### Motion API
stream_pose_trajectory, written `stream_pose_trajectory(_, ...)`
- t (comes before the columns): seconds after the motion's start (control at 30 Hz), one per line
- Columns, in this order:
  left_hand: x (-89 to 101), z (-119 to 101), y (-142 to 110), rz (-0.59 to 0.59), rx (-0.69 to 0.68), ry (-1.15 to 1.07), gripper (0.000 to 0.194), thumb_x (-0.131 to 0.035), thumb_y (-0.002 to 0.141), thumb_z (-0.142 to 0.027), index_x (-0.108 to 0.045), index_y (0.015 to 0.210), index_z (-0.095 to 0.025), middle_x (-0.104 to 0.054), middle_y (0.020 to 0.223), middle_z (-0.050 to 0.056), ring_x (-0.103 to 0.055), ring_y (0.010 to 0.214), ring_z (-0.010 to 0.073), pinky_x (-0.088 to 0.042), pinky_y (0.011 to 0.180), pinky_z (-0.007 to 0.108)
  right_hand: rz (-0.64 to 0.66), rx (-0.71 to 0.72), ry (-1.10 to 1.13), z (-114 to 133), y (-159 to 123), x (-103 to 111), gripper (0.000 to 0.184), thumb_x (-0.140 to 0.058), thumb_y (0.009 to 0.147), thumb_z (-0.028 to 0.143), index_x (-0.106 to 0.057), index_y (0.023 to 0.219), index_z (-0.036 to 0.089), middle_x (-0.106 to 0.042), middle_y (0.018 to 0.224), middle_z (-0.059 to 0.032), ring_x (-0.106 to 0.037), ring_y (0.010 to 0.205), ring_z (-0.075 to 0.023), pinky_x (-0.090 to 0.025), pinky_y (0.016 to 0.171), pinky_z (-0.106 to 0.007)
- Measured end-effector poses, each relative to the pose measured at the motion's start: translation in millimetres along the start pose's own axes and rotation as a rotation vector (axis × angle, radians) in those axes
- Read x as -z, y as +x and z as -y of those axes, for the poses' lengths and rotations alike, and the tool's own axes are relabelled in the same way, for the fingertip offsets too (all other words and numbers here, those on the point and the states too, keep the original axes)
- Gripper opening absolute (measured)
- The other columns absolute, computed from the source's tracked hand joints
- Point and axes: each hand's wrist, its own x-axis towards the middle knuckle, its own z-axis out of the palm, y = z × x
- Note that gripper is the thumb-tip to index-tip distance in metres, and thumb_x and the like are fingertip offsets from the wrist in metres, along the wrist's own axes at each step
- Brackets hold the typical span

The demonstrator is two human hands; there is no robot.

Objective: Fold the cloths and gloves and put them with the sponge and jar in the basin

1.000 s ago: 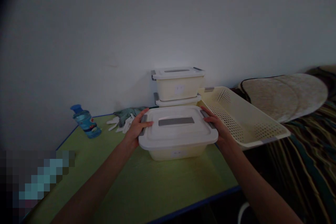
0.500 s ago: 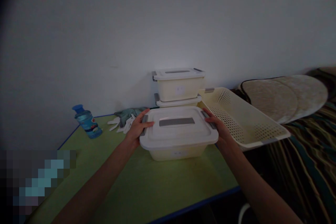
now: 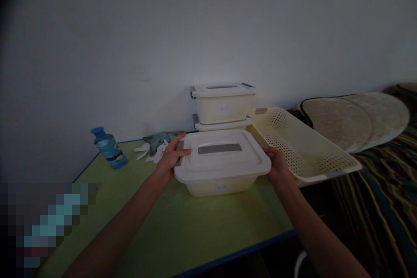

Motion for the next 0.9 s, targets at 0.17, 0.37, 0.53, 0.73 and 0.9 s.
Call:
stream_pose_trajectory(0.17, -1.9, -2, -1, 0.014, 0.001, 0.000, 0.074, -0.067, 0.048, -0.003, -0.052, 0.119, -0.017, -0.062, 0.107, 0.005, -0.059, 0.076, 0.0140, -0.048, 0.063, 0.022, -0.030, -0.165, 0.076, 3, -1, 0, 0.028, -0.056, 0.065, 0.022, -0.066, 0.091, 0.022, -0.073, 0.078, -0.0007, -0.066, 0.057, -0.0156, -0.055, 0.053, -0.024)
stream_pose_trajectory(0.37, 3.5, -1, -2, 0.093, 0.020, 0.047, 0.073, -0.060, 0.053, -0.010, -0.046, 0.123, -0.024, -0.061, 0.100, 0.001, -0.055, 0.069, 0.0123, -0.044, 0.057, 0.020, -0.050, -0.189, -0.116, 6, -1, -2, 0.057, -0.068, 0.059, 0.013, -0.058, 0.113, 0.027, -0.072, 0.085, 0.0021, -0.063, 0.051, -0.0129, -0.050, 0.043, -0.022)
stream_pose_trajectory(0.53, 12.8, -4, 1, 0.223, 0.026, 0.074, 0.076, -0.059, 0.051, -0.013, -0.042, 0.124, -0.024, -0.059, 0.097, -0.001, -0.053, 0.070, 0.0116, -0.043, 0.056, 0.019, -0.050, -0.182, -0.141, 5, 2, 0, 0.056, -0.069, 0.058, 0.013, -0.061, 0.112, 0.026, -0.072, 0.085, 0.0024, -0.061, 0.051, -0.0111, -0.049, 0.043, -0.021)
stream_pose_trajectory(0.73, 20.5, -6, 6, 0.284, 0.041, 0.096, 0.077, -0.060, 0.050, -0.015, -0.042, 0.125, -0.025, -0.056, 0.113, 0.000, -0.054, 0.082, 0.0122, -0.043, 0.062, 0.018, 0.035, -0.145, -0.198, 4, 7, 6, 0.059, -0.069, 0.059, 0.016, -0.060, 0.116, 0.026, -0.072, 0.086, 0.0013, -0.062, 0.053, -0.0116, -0.048, 0.044, -0.022)
stream_pose_trajectory(0.9, 40.3, 7, 19, 0.425, 0.080, -0.044, 0.072, -0.061, 0.055, -0.017, -0.046, 0.124, -0.027, -0.056, 0.122, 0.001, -0.057, 0.100, 0.0177, -0.044, 0.079, 0.024, 0.041, -0.128, -0.210, 4, 7, 6, 0.055, -0.068, 0.060, 0.017, -0.062, 0.114, 0.026, -0.072, 0.089, 0.0004, -0.061, 0.052, -0.0116, -0.048, 0.044, -0.022)
